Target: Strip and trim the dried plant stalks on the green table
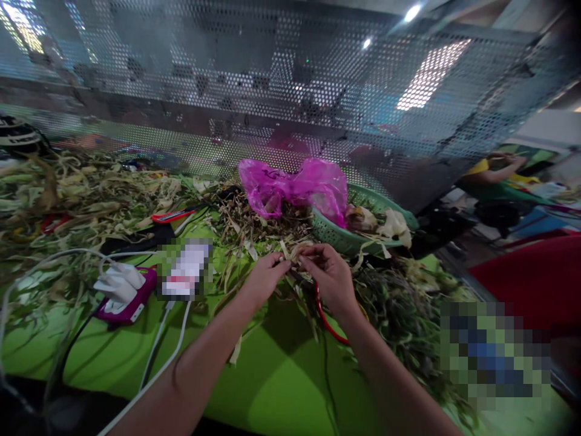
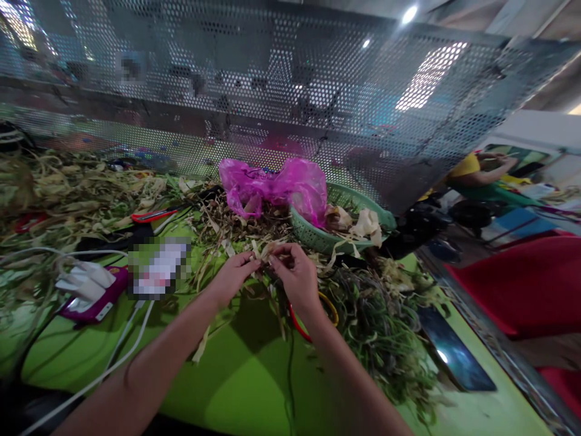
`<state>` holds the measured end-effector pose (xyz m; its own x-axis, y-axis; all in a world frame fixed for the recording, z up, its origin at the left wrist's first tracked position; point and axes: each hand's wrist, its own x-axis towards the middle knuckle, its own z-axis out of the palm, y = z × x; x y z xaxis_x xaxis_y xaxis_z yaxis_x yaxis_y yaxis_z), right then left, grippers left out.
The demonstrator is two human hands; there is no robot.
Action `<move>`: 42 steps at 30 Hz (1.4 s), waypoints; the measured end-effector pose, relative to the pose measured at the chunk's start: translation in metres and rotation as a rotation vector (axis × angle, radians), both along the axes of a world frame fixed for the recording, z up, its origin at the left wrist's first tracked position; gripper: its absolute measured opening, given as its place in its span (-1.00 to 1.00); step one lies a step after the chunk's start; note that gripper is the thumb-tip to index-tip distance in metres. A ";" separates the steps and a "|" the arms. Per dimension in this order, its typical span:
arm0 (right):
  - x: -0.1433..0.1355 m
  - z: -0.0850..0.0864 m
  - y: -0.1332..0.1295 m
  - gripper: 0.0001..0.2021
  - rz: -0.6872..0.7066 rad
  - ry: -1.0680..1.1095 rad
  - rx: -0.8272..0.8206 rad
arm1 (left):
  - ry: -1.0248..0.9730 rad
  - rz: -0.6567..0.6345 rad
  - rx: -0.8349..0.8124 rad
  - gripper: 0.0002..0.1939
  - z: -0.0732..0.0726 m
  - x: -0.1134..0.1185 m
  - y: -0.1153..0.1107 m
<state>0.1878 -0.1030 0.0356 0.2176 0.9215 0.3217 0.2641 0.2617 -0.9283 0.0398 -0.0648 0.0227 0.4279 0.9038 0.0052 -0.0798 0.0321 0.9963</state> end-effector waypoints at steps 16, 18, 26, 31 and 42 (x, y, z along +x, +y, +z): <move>0.000 0.005 0.001 -0.81 0.041 0.102 -0.072 | -0.047 -0.031 -0.075 -0.92 0.001 0.001 0.002; 0.001 0.004 0.000 -0.83 0.096 0.105 -0.075 | -0.073 -0.035 -0.059 -0.91 -0.002 0.003 0.003; 0.005 0.014 -0.002 -0.85 0.238 -0.218 -0.033 | 0.116 0.003 0.111 -0.90 -0.013 0.000 0.008; 0.010 0.019 -0.001 -0.85 0.236 -0.447 0.004 | 0.269 -0.045 0.242 -0.88 -0.009 -0.005 0.007; 0.014 0.022 -0.002 -0.89 0.304 -0.647 0.014 | 0.510 -0.133 0.424 -0.84 -0.002 -0.013 0.003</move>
<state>0.2015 -0.1053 0.0571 -0.2863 0.9060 0.3117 0.6741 0.4216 -0.6064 0.0270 -0.0614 0.0205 0.5780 0.8077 0.1160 0.3810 -0.3928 0.8370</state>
